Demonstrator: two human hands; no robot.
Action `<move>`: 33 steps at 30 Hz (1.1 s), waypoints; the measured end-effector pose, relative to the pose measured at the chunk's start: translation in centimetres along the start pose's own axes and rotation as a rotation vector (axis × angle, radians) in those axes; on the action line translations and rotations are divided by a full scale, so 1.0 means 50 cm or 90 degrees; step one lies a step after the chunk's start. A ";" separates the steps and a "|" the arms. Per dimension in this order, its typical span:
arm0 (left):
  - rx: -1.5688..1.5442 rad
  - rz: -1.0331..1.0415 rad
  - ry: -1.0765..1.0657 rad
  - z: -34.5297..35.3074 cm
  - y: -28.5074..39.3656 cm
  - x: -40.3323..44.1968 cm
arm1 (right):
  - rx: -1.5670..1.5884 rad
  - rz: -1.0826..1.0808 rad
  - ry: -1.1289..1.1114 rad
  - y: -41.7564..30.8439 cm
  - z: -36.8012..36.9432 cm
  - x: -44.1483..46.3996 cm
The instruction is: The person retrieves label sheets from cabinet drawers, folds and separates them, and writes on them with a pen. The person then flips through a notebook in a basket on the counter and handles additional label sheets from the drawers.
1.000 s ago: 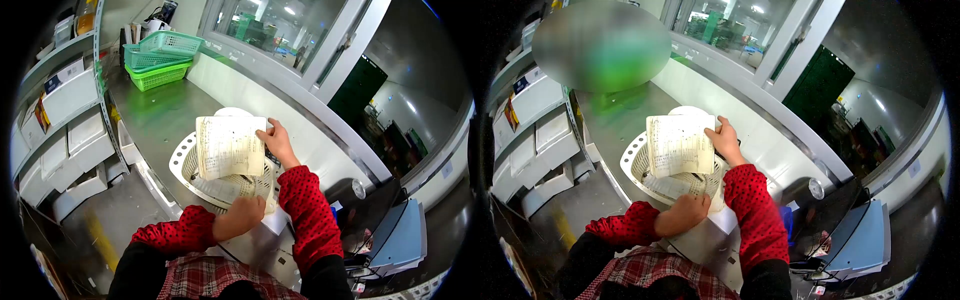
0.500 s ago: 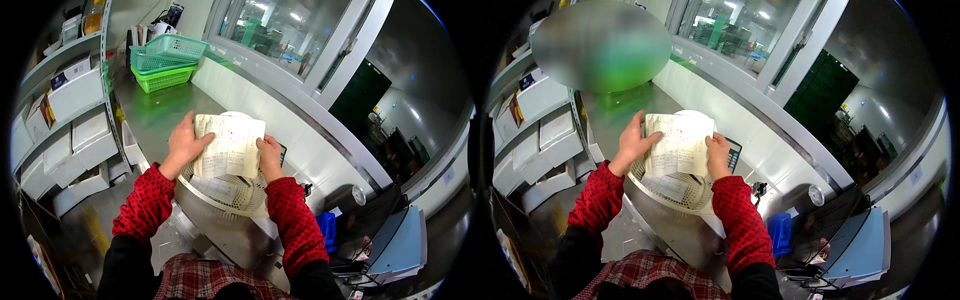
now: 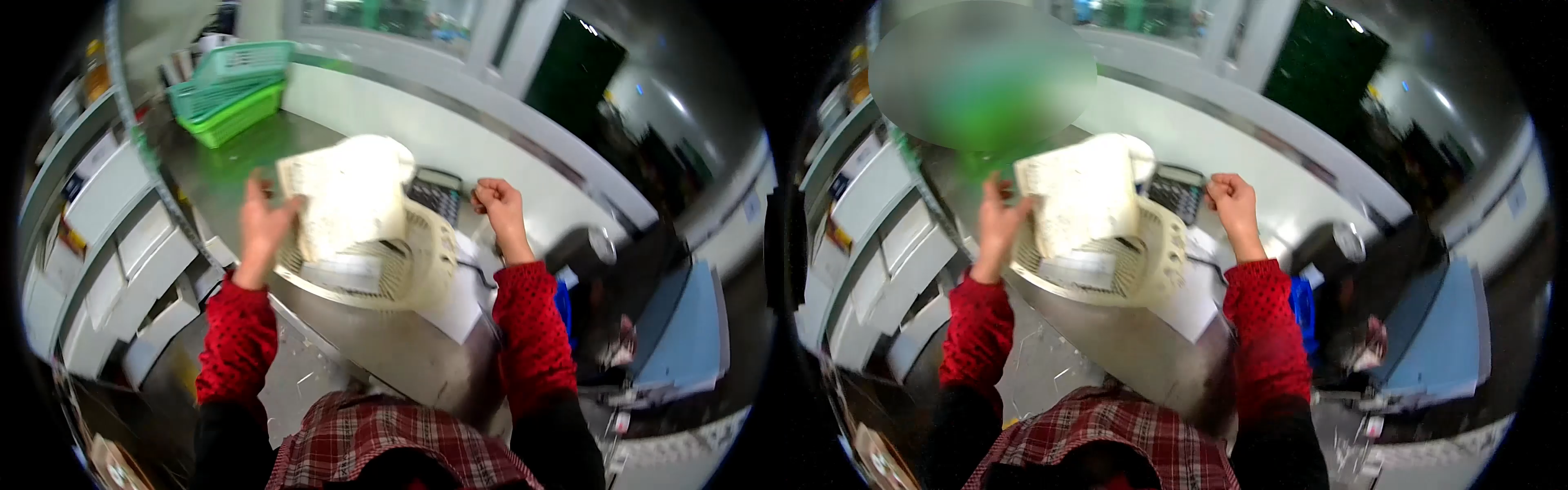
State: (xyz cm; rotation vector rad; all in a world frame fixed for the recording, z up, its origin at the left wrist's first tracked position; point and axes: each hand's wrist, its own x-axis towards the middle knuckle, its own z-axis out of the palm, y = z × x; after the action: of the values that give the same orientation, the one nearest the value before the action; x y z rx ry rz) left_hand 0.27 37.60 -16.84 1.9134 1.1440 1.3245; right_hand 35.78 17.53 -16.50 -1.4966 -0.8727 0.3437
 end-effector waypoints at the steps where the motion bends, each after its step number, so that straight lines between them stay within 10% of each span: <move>1: 0.016 0.047 0.015 -0.013 -0.003 -0.005 | -0.056 -0.003 0.042 0.011 -0.026 -0.026; 11: -0.039 0.546 -0.067 -0.011 0.206 -0.240 | -0.684 -0.258 -0.101 0.111 -0.031 -0.218; 22: 0.002 0.608 -0.420 0.120 0.229 -0.483 | -0.736 -0.375 -0.234 -0.058 -0.171 -0.512; 25: 0.024 0.633 -0.452 0.152 0.213 -0.556 | -0.734 -0.156 -0.169 0.028 -0.154 -0.609; 26: 0.033 0.631 -0.471 0.159 0.214 -0.572 | -0.891 -0.352 -0.213 0.040 -0.164 -0.625; 33: 0.040 0.658 -0.476 0.173 0.207 -0.615 | -0.016 -0.272 0.035 -0.286 -0.259 -0.850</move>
State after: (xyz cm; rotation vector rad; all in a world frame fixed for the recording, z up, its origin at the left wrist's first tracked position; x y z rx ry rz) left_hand 7.02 6.04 -26.15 2.8091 -0.2398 0.7805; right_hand 11.97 -22.51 -13.26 -1.2936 -1.1255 -0.0231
